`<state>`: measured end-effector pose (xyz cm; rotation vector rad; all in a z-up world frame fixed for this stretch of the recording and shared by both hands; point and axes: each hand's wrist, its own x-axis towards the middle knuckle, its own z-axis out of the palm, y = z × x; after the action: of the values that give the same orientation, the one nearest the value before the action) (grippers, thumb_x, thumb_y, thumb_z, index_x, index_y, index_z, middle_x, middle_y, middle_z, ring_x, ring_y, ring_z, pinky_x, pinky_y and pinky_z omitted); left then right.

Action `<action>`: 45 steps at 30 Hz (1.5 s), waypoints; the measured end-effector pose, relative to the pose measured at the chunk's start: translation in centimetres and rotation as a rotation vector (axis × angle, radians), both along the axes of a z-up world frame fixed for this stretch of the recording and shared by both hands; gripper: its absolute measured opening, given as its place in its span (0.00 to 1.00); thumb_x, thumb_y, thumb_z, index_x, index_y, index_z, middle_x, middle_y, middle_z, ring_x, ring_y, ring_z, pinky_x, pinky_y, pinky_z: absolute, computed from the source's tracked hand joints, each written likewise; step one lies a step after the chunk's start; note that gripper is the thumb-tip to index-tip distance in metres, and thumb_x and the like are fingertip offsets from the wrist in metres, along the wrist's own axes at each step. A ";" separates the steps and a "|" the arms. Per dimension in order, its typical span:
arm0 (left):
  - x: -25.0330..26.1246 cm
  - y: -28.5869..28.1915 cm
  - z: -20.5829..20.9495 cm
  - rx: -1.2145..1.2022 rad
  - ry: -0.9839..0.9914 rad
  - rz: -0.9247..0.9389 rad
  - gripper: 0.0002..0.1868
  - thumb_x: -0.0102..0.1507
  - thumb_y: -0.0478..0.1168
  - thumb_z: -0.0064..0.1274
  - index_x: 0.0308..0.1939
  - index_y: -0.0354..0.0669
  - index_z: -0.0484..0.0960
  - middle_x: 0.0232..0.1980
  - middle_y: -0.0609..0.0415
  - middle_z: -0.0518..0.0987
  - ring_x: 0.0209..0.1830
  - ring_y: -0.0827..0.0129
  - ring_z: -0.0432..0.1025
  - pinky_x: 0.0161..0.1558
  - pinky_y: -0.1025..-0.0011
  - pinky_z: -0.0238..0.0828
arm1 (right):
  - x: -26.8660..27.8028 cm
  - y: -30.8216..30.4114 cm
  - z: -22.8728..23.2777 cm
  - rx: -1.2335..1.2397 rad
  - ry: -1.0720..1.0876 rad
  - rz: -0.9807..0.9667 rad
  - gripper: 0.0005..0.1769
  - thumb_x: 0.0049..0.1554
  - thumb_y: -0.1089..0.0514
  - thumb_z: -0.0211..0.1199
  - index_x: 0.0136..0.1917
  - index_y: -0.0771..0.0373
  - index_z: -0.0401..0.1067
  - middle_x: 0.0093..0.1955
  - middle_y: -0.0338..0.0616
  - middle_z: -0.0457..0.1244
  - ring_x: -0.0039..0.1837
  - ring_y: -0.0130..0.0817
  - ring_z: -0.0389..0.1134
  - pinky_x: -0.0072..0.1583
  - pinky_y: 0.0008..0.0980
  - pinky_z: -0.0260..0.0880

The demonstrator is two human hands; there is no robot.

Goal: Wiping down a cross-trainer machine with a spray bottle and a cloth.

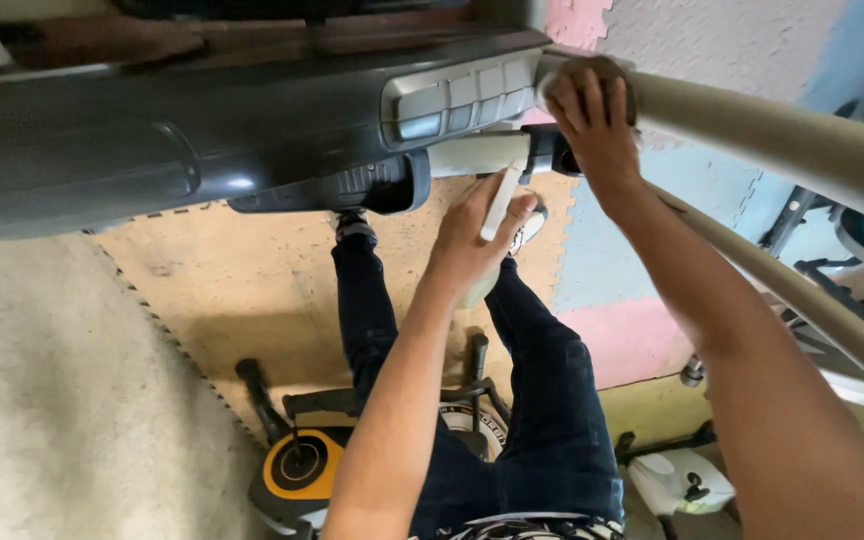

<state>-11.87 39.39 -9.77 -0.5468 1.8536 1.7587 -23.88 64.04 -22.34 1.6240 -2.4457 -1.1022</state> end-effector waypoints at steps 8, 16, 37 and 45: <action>-1.5 -0.7 4.2 0.010 0.109 -0.017 0.36 0.68 0.67 0.40 0.66 0.46 0.75 0.51 0.52 0.86 0.49 0.62 0.82 0.51 0.60 0.80 | -5.2 -0.6 7.6 0.340 -0.051 -0.650 0.47 0.46 0.46 0.75 0.76 0.55 0.63 0.66 0.60 0.61 0.68 0.58 0.60 0.68 0.68 0.51; -1.0 -1.7 1.7 -0.079 0.108 -0.072 0.38 0.69 0.67 0.39 0.70 0.42 0.72 0.57 0.46 0.82 0.55 0.57 0.78 0.54 0.56 0.74 | -9.3 -2.5 2.5 0.427 -0.394 -0.976 0.50 0.40 0.31 0.80 0.66 0.58 0.70 0.52 0.53 0.69 0.55 0.54 0.70 0.58 0.60 0.65; -2.7 1.4 12.3 0.006 0.245 -0.136 0.35 0.67 0.64 0.44 0.68 0.44 0.74 0.61 0.45 0.80 0.61 0.54 0.76 0.58 0.58 0.73 | -1.8 2.4 19.7 -0.136 0.095 -0.760 0.40 0.57 0.42 0.69 0.73 0.70 0.67 0.75 0.75 0.57 0.78 0.66 0.52 0.77 0.62 0.34; -1.3 -0.8 12.0 -0.035 0.119 -0.225 0.34 0.68 0.64 0.41 0.68 0.46 0.73 0.62 0.48 0.80 0.60 0.58 0.76 0.60 0.57 0.71 | -2.4 2.4 9.7 0.105 -0.012 -0.348 0.36 0.57 0.52 0.68 0.77 0.55 0.66 0.73 0.62 0.57 0.75 0.57 0.55 0.73 0.62 0.44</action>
<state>-13.16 38.58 2.20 -0.2395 1.9456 1.6424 -26.24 66.41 -12.61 1.2559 -2.7955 -1.2804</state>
